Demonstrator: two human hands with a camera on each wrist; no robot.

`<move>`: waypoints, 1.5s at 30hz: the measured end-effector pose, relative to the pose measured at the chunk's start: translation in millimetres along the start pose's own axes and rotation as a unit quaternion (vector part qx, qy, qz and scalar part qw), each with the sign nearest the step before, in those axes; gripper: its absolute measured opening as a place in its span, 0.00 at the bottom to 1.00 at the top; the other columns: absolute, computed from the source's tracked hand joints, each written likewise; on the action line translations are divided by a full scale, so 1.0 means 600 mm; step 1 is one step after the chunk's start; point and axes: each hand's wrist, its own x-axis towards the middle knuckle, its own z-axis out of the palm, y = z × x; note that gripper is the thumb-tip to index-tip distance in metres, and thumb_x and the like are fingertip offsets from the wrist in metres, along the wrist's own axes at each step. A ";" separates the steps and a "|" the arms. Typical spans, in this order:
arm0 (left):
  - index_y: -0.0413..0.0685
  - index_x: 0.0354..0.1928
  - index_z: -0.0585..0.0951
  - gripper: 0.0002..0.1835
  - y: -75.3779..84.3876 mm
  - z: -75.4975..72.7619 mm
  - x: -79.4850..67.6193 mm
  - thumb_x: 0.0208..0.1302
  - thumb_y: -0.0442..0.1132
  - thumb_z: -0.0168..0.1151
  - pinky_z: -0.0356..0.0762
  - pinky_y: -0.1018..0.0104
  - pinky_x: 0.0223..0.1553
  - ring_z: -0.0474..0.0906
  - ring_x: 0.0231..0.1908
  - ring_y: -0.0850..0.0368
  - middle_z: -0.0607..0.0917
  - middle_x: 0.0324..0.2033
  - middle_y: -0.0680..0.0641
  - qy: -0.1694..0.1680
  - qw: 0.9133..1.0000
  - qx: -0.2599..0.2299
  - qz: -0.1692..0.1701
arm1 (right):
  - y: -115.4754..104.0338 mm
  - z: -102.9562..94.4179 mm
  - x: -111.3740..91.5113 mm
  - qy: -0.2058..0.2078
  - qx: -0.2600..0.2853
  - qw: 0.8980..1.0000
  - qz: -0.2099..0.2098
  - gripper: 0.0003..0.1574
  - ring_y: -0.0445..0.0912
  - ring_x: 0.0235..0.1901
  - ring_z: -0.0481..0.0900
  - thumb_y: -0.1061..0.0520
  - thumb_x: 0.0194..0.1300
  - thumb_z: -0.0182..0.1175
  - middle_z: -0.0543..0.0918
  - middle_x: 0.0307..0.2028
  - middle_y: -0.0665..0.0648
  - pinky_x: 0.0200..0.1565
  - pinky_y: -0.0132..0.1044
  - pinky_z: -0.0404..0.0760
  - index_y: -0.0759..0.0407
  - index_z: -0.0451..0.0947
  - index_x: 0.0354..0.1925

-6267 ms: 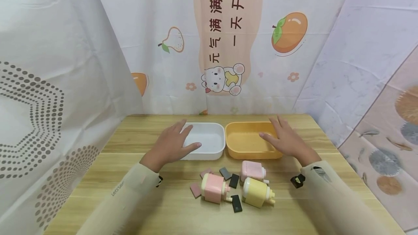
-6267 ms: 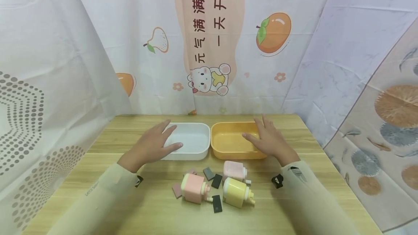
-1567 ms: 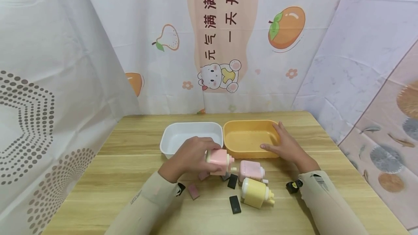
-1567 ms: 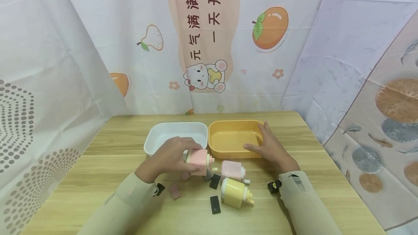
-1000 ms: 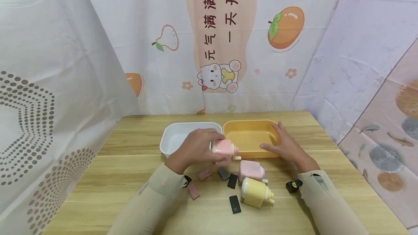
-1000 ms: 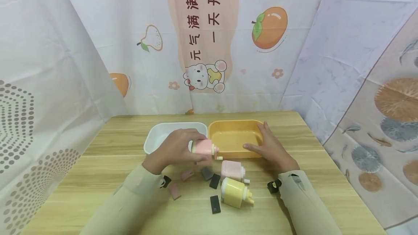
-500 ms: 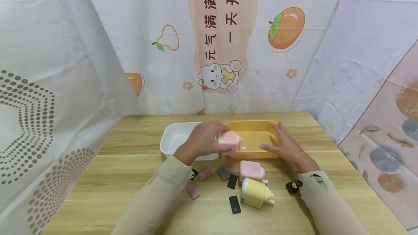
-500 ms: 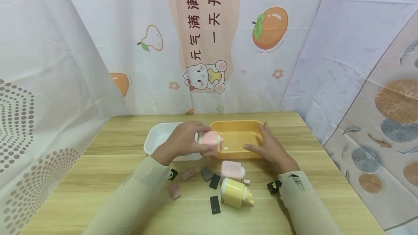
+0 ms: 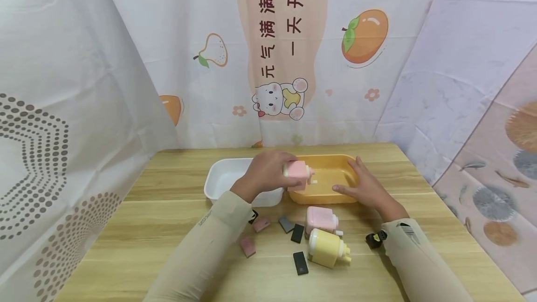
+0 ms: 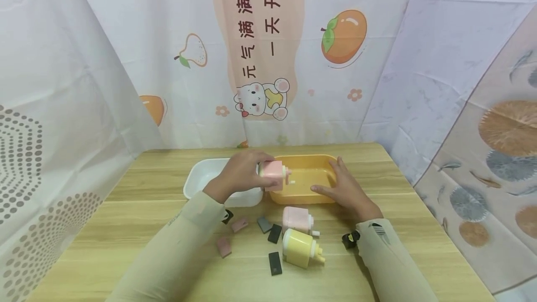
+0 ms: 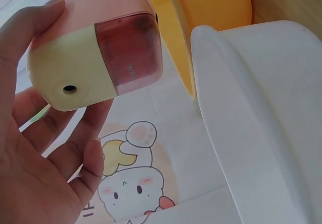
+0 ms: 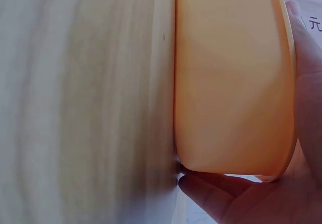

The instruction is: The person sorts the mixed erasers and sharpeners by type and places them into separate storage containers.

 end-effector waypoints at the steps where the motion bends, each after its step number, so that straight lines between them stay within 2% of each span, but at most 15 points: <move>1: 0.59 0.52 0.88 0.29 0.000 0.001 0.002 0.52 0.66 0.74 0.77 0.65 0.39 0.80 0.38 0.63 0.90 0.44 0.59 0.001 1.000 -0.001 -0.002 | 0.000 0.000 0.000 0.000 0.000 1.000 0.000 0.77 0.77 0.77 0.42 0.22 0.58 0.67 0.30 0.82 0.69 0.70 0.77 0.49 0.56 0.39 0.84; 7: 0.59 0.51 0.88 0.29 -0.001 0.009 0.015 0.53 0.67 0.73 0.78 0.65 0.39 0.79 0.36 0.63 0.89 0.42 0.60 0.013 1.000 -0.010 -0.002 | 0.001 0.000 0.000 0.001 -0.003 1.000 0.001 0.76 0.77 0.77 0.42 0.23 0.59 0.67 0.30 0.82 0.69 0.70 0.77 0.50 0.57 0.40 0.84; 14: 0.58 0.54 0.88 0.32 0.001 0.021 0.032 0.54 0.70 0.71 0.77 0.65 0.36 0.79 0.36 0.63 0.89 0.42 0.59 0.011 1.000 -0.015 -0.009 | 0.000 0.000 -0.001 0.000 -0.006 1.000 0.003 0.77 0.77 0.77 0.42 0.22 0.59 0.67 0.30 0.82 0.69 0.70 0.77 0.50 0.58 0.39 0.84; 19: 0.59 0.53 0.88 0.31 0.002 0.026 0.039 0.53 0.68 0.73 0.77 0.64 0.36 0.78 0.35 0.62 0.88 0.40 0.58 0.017 1.000 -0.011 -0.012 | 0.002 0.000 0.000 0.001 -0.002 1.000 0.003 0.77 0.76 0.77 0.42 0.22 0.58 0.67 0.30 0.82 0.69 0.70 0.76 0.50 0.57 0.40 0.84; 28: 0.57 0.59 0.86 0.33 -0.005 0.036 0.048 0.55 0.66 0.74 0.80 0.61 0.43 0.81 0.43 0.59 0.89 0.50 0.55 -0.002 0.999 -0.028 -0.039 | 0.001 0.001 0.001 0.001 0.001 1.000 0.001 0.77 0.76 0.78 0.42 0.23 0.58 0.68 0.31 0.82 0.69 0.70 0.76 0.50 0.58 0.41 0.84; 35: 0.58 0.61 0.85 0.34 -0.018 0.049 0.058 0.55 0.65 0.75 0.79 0.62 0.44 0.79 0.42 0.59 0.88 0.49 0.55 -0.012 0.997 -0.043 -0.060 | -0.003 0.002 -0.003 0.002 0.007 1.000 0.005 0.76 0.75 0.78 0.42 0.23 0.58 0.68 0.31 0.82 0.69 0.71 0.76 0.49 0.57 0.41 0.84; 45: 0.55 0.60 0.86 0.34 -0.016 0.064 0.078 0.55 0.65 0.76 0.80 0.60 0.51 0.79 0.48 0.58 0.84 0.52 0.53 -0.027 0.997 -0.039 -0.064 | -0.003 0.004 -0.001 0.005 0.003 1.000 0.006 0.76 0.76 0.78 0.42 0.23 0.58 0.68 0.32 0.82 0.69 0.71 0.76 0.50 0.57 0.42 0.84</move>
